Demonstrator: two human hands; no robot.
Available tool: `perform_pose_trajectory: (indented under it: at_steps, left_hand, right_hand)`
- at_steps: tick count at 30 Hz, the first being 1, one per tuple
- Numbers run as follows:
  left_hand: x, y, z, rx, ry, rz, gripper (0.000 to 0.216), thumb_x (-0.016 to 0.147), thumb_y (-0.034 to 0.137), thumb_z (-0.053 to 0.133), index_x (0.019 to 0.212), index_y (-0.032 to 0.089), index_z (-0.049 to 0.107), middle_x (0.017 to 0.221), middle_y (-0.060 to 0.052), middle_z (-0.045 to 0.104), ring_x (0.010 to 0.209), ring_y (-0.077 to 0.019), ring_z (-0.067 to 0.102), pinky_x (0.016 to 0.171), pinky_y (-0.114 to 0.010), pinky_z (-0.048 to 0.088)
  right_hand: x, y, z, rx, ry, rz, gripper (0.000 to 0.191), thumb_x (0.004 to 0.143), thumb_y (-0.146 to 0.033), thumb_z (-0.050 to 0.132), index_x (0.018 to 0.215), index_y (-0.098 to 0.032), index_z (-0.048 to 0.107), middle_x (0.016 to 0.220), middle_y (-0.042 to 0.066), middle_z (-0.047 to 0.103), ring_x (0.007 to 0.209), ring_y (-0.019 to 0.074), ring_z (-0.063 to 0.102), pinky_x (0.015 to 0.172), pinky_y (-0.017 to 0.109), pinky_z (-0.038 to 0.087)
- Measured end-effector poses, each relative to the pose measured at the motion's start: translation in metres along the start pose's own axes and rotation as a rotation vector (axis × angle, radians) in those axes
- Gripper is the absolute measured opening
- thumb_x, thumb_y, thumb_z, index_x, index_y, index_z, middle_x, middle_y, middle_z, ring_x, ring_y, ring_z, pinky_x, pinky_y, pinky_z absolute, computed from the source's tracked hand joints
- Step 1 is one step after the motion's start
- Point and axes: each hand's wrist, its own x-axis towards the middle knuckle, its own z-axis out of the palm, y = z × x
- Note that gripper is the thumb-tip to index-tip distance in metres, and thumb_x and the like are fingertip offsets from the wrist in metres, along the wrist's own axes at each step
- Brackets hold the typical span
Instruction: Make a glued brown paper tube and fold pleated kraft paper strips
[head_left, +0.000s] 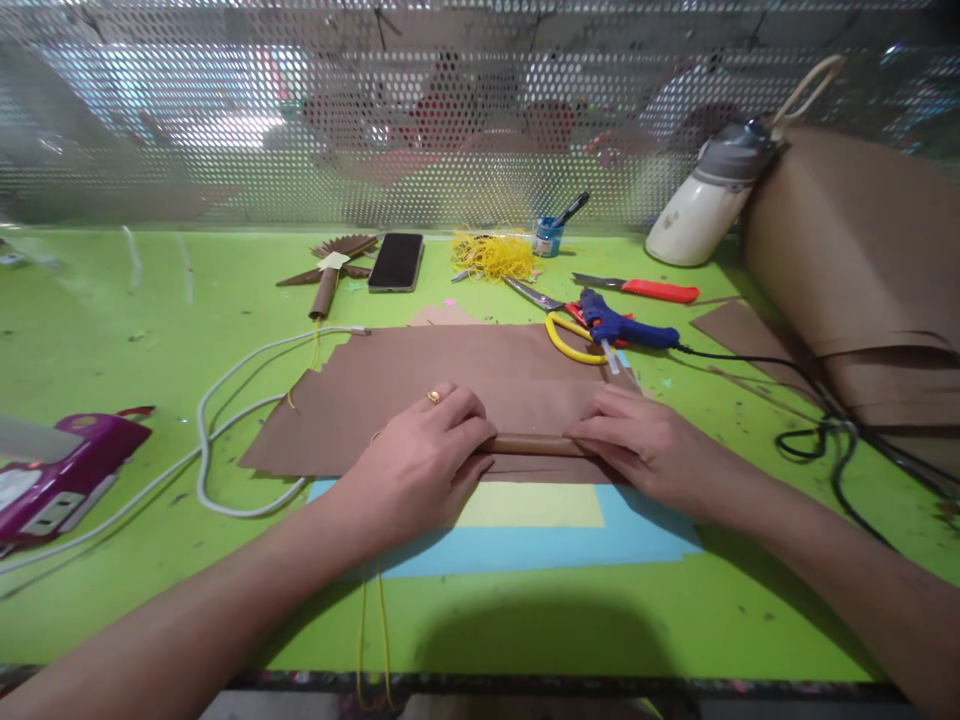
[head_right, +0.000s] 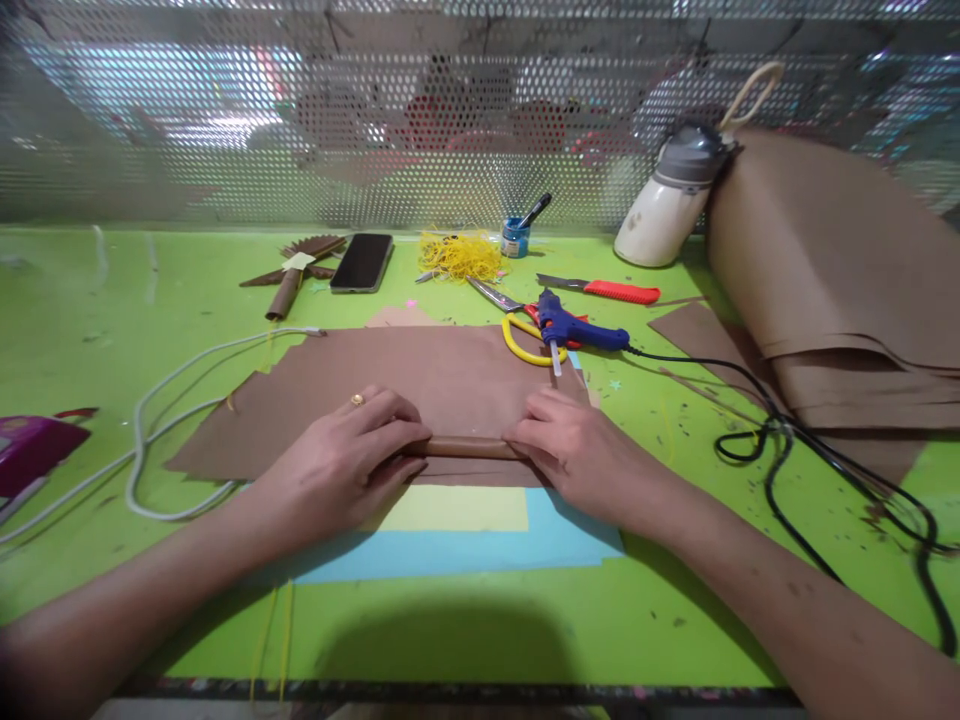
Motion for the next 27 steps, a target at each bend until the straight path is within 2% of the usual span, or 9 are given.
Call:
perform_pose_trajectory:
  at_steps: [5,10,20,27]
  left_hand:
    - [0.002,-0.002,0.007,0.063,0.019,0.026,0.022,0.091,0.019,0.046,0.084,0.012,0.065,0.08,-0.008,0.059,0.076,-0.0182,0.051,0.069,-0.032,0.044]
    - [0.0,-0.005,0.011,0.056,0.035,-0.001,0.024,0.092,0.022,0.045,0.084,0.013,0.065,0.082,-0.008,0.059,0.075,-0.0176,0.054,0.069,-0.031,0.044]
    - [0.001,-0.007,0.009,0.0,0.036,-0.011,0.025,0.093,0.022,0.045,0.088,0.014,0.068,0.084,-0.008,0.058,0.077,-0.0172,0.052,0.069,-0.03,0.043]
    - [0.001,-0.009,0.01,0.026,0.046,0.009,0.027,0.093,0.022,0.043,0.086,0.015,0.068,0.086,-0.008,0.053,0.079,-0.0177,0.047,0.069,-0.03,0.042]
  right_hand:
    - [0.0,-0.001,0.001,-0.011,0.02,0.008,0.027,0.096,-0.022,0.041,0.092,-0.014,0.067,0.078,0.007,0.055,0.076,0.0189,0.05,0.066,0.032,0.04]
    - [-0.003,-0.006,0.0,-0.025,0.063,-0.018,0.019,0.093,-0.02,0.047,0.102,-0.013,0.063,0.084,0.009,0.058,0.079,0.0199,0.051,0.071,0.034,0.042]
    - [-0.006,-0.002,-0.001,-0.003,0.054,-0.036,0.022,0.093,-0.018,0.047,0.103,-0.013,0.065,0.083,0.009,0.058,0.078,0.0195,0.052,0.066,0.033,0.044]
    - [-0.004,0.0,0.0,0.041,0.073,0.022,0.022,0.092,-0.02,0.049,0.101,-0.015,0.068,0.087,0.009,0.058,0.08,0.0188,0.053,0.07,0.034,0.046]
